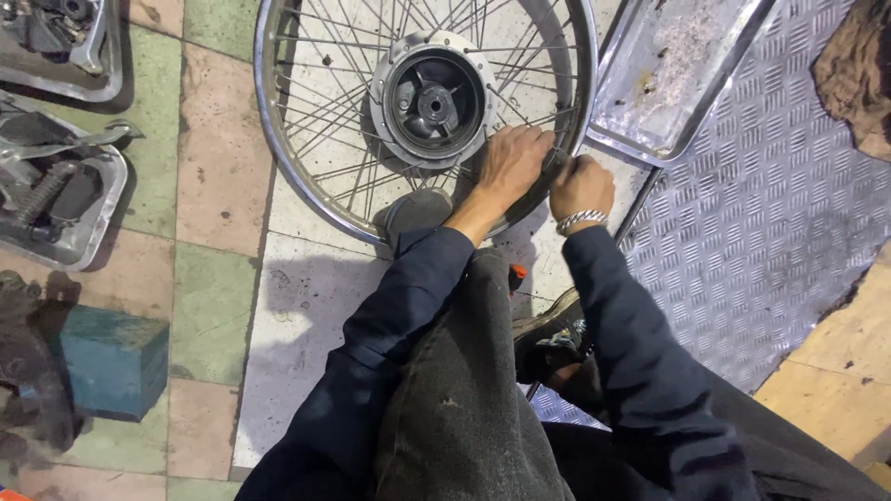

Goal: The person sits on the floor and uses a spoke wrench to tighten the nipples on a bicycle wheel. They systematically rotate the wheel and adjust the spokes to ensure proper tension.

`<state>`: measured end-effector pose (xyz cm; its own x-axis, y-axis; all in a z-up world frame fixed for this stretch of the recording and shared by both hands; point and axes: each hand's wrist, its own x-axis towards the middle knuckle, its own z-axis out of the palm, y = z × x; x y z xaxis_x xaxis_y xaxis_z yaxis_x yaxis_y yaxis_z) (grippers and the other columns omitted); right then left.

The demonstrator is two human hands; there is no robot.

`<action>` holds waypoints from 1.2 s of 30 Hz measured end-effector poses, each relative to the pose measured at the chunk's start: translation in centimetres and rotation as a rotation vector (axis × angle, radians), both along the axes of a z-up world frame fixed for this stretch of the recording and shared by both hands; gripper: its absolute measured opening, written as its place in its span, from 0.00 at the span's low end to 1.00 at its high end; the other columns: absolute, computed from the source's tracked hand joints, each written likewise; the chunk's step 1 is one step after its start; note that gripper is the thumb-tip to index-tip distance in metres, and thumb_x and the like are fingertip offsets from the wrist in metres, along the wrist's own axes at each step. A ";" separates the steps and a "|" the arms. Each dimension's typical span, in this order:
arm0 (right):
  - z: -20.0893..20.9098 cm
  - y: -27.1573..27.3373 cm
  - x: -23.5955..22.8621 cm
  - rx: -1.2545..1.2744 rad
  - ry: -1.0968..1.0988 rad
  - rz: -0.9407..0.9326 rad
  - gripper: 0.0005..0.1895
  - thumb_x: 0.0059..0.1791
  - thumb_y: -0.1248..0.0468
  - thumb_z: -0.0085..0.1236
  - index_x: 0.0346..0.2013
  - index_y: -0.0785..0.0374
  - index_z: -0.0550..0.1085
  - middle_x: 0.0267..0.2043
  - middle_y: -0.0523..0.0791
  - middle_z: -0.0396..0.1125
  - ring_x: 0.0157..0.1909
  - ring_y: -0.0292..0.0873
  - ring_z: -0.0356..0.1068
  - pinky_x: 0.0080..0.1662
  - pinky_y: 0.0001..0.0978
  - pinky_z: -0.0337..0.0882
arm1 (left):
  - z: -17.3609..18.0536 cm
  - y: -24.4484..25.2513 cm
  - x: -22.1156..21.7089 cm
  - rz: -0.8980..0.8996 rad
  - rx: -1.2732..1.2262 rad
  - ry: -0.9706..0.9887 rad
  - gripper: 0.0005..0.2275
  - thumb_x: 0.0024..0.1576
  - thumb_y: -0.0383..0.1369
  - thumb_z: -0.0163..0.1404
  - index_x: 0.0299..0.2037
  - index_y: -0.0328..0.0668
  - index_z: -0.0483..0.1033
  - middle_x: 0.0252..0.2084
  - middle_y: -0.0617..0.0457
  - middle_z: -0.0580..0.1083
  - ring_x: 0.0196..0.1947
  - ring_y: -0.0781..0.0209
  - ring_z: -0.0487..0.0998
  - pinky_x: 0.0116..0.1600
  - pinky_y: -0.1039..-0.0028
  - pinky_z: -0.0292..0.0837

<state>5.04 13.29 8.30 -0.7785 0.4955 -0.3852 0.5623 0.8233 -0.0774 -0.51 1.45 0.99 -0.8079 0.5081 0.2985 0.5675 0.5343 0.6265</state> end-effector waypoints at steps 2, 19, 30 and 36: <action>-0.2 -0.3 0.2 0.011 -0.016 -0.044 0.20 0.55 0.54 0.43 0.39 0.63 0.80 0.34 0.58 0.74 0.44 0.65 0.76 0.47 0.56 0.75 | -0.5 0.2 0.1 0.005 -0.009 0.005 0.07 0.60 0.28 0.43 0.36 0.48 0.77 0.23 0.55 0.70 0.26 0.54 0.77 0.35 0.65 0.71; -2.0 -5.1 1.3 0.004 0.180 -0.440 0.19 0.57 0.50 0.36 0.37 0.59 0.70 0.31 0.58 0.72 0.41 0.66 0.76 0.43 0.58 0.76 | -1.0 1.4 0.0 0.048 -0.019 0.053 0.07 0.59 0.29 0.46 0.34 0.46 0.78 0.20 0.55 0.68 0.23 0.53 0.76 0.32 0.66 0.71; 2.9 0.3 0.6 -0.312 -0.241 -0.111 0.17 0.50 0.49 0.52 0.40 0.53 0.83 0.36 0.53 0.76 0.46 0.63 0.75 0.49 0.56 0.75 | 7.2 2.5 -4.2 -0.199 -0.504 -0.940 0.40 0.51 0.63 0.51 0.58 0.29 0.71 0.53 0.30 0.76 0.59 0.34 0.76 0.58 0.43 0.71; -2.4 2.1 1.8 -0.251 -0.252 -0.064 0.15 0.49 0.59 0.51 0.37 0.66 0.82 0.33 0.59 0.75 0.45 0.65 0.76 0.44 0.55 0.77 | 3.7 4.2 -4.1 -0.183 -0.488 -0.950 0.27 0.48 0.43 0.57 0.53 0.27 0.74 0.47 0.33 0.78 0.53 0.32 0.79 0.54 0.36 0.71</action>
